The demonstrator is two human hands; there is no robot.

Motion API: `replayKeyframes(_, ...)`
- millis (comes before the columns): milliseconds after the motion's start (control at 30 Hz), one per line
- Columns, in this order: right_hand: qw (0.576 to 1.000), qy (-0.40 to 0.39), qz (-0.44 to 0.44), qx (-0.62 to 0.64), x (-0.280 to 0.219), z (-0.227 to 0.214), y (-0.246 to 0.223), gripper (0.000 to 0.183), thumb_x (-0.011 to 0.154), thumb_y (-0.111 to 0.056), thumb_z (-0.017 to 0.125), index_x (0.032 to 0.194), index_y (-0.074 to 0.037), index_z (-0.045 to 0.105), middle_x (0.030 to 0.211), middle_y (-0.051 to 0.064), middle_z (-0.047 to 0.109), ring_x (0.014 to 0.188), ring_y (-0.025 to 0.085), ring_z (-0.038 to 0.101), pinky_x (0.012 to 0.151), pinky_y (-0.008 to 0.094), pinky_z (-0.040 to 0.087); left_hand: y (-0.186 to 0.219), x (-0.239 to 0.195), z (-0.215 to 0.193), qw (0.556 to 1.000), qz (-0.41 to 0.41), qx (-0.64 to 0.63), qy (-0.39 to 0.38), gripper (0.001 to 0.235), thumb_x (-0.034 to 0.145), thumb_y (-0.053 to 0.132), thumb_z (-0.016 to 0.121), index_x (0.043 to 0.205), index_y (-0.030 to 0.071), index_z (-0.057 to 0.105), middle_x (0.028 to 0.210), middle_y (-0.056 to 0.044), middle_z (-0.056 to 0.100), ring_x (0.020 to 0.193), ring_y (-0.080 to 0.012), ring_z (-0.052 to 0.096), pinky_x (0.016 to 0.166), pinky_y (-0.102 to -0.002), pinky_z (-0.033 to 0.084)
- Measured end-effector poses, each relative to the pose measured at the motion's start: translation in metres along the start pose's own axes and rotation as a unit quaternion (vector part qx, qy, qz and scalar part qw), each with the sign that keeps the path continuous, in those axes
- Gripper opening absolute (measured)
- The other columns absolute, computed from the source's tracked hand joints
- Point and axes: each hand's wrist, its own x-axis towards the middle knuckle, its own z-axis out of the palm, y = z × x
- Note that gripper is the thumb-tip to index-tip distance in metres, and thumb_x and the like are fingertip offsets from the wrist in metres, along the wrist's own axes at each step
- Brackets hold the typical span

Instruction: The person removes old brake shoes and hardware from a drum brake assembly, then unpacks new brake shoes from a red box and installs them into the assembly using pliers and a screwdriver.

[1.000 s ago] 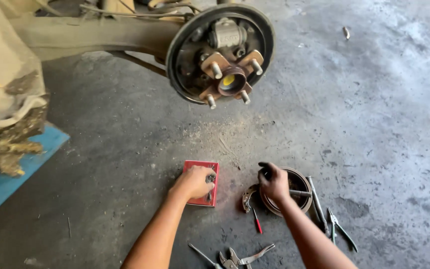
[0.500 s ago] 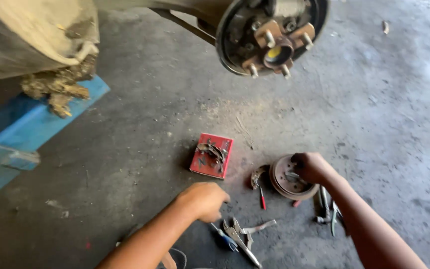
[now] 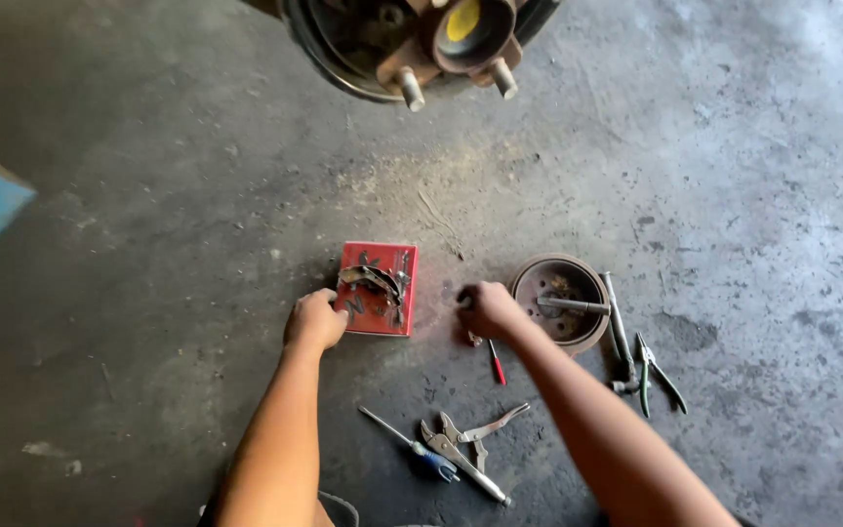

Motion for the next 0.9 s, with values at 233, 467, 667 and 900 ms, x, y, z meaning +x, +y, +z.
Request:
replayKeyframes(233, 0.974, 0.100, 0.101, 0.179, 0.062, 0.108, -0.038, 0.027, 0.083, -0.033, 0.075, 0.108, -0.022, 0.076, 0.079, 0.005, 0.078, 0.087, 0.026, 0.077, 0.074, 0.046, 0.063, -0.030, 0.083, 0.099, 0.987, -0.046, -0.112, 0.102, 0.055, 0.084, 0.029, 0.071, 0.136, 0.011, 0.066, 0.117, -0.012, 0.072, 0.120, -0.0293, 0.066, 0.105, -0.042, 0.053)
replayKeyframes(467, 0.972, 0.096, 0.114, 0.183, 0.059, 0.125, -0.067, 0.037, 0.078, -0.039, 0.080, 0.103, -0.012, 0.075, 0.077, 0.011, 0.076, 0.086, 0.034, 0.076, 0.074, 0.051, 0.061, -0.040, 0.130, 0.129, 0.969, -0.016, -0.205, 0.138, 0.053, 0.082, 0.011, 0.073, 0.134, 0.007, 0.066, 0.114, -0.012, 0.067, 0.109, -0.0307, 0.068, 0.101, -0.041, 0.053)
replayKeyframes(667, 0.962, 0.082, 0.156, 0.208, 0.062, 0.149, -0.070, 0.030, 0.077, -0.032, 0.080, 0.093, -0.007, 0.076, 0.078, 0.019, 0.075, 0.086, 0.041, 0.075, 0.073, 0.051, 0.059, -0.048, 0.130, 0.149, 0.941, -0.007, -0.292, 0.174, 0.050, 0.075, 0.005, 0.077, 0.123, 0.013, 0.065, 0.106, -0.010, 0.073, 0.087, -0.0287, 0.072, 0.079, -0.037, 0.056)
replayKeyframes(900, 0.938, 0.126, 0.183, 0.268, 0.071, 0.156, -0.065, 0.020, 0.077, -0.023, 0.075, 0.087, -0.006, 0.076, 0.074, 0.019, 0.074, 0.083, 0.039, 0.076, 0.067, 0.047, 0.056, -0.048, 0.125, 0.151, 0.927, -0.003, -0.293, 0.235, 0.046, 0.070, -0.001, 0.075, 0.108, 0.015, 0.055, 0.106, -0.012, 0.069, 0.089, -0.0329, 0.071, 0.081, -0.042, 0.054)
